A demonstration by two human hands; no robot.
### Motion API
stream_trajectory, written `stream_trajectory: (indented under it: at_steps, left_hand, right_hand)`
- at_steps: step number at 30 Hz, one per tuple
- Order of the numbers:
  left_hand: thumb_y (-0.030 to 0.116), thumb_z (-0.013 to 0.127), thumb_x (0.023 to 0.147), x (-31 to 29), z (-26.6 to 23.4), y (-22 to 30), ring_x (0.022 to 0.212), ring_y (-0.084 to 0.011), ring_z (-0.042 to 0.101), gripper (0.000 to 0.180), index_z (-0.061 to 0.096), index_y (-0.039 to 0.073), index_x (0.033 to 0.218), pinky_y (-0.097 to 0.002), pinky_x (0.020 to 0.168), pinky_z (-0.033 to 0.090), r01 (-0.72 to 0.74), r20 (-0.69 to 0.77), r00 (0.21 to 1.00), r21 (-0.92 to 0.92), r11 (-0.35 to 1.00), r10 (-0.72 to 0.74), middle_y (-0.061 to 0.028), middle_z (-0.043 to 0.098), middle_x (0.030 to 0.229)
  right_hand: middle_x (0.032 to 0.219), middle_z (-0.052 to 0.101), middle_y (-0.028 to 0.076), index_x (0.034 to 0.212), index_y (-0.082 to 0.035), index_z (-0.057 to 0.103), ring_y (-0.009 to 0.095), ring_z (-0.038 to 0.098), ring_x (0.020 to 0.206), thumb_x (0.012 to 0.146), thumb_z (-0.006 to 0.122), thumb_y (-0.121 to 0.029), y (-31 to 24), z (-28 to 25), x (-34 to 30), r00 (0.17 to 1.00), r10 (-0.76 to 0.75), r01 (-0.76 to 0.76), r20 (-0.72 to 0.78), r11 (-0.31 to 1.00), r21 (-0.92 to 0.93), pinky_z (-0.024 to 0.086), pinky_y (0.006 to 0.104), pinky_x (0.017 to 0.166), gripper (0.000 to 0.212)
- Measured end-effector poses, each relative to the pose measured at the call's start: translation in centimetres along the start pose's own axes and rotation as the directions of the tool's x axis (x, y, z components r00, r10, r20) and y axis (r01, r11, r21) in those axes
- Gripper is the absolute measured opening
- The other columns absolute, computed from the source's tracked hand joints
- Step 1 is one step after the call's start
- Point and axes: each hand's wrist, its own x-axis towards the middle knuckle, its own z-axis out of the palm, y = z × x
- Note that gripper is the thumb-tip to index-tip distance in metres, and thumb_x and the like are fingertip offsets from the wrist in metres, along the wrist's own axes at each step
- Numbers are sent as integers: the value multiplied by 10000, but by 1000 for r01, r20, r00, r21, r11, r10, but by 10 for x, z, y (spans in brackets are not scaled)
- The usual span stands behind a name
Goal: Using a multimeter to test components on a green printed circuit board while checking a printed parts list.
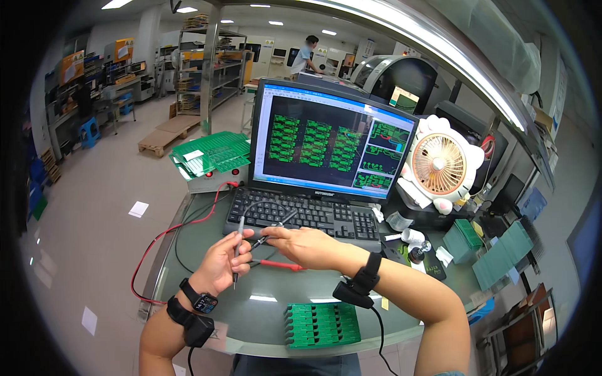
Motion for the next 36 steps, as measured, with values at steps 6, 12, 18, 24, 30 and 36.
stream_trajectory:
  at_steps: [6,12,18,24,30,36]
  left_hand:
    - [204,422,998,-2,15,0,560,-70,381,217,483,78,1164,-208,504,338,-16,-16,1000,76,997,18,6,461,761]
    - [227,421,997,15,46,-30,580,-58,458,224,455,103,1180,-212,516,370,22,76,993,642,766,-92,11,530,777]
    - [254,435,984,29,50,-45,807,-114,604,344,417,82,1281,-265,696,505,-67,179,978,766,640,-111,-35,598,939]
    - [220,467,881,34,22,-37,872,-265,639,359,490,98,1218,-395,743,494,-3,-22,998,931,-366,-67,-139,646,922]
    - [168,537,813,40,15,-44,759,-346,647,176,528,84,967,-457,658,489,-87,150,988,747,-659,40,-148,667,796]
    - [196,554,858,-12,33,2,609,-298,649,159,506,126,992,-426,545,498,-9,270,930,694,-720,249,-115,656,707]
  right_hand:
    - [1337,476,72,1055,-51,622,282,651,815,864,542,-106,7,4,-48,996,64,-60,-56,996,67,537,393,700,214]
    - [1210,561,86,1085,-10,579,204,620,1019,946,487,-115,3,1,-50,971,228,-94,-68,631,770,490,333,867,197]
    - [978,622,74,1148,19,538,134,614,853,971,425,-112,-12,-4,-49,888,459,-232,-4,455,860,497,274,769,247]
    - [1083,585,67,1143,-50,524,194,654,920,966,472,-160,-9,-47,-68,725,688,-194,36,153,969,521,317,824,215]
    - [1118,582,62,1162,-67,518,176,650,900,954,491,-163,-20,-58,-79,719,695,-192,2,196,962,516,312,813,231]
    - [1108,570,68,1173,-46,505,154,645,876,959,497,-173,-13,-57,-106,700,714,-201,-19,222,954,512,279,770,249]
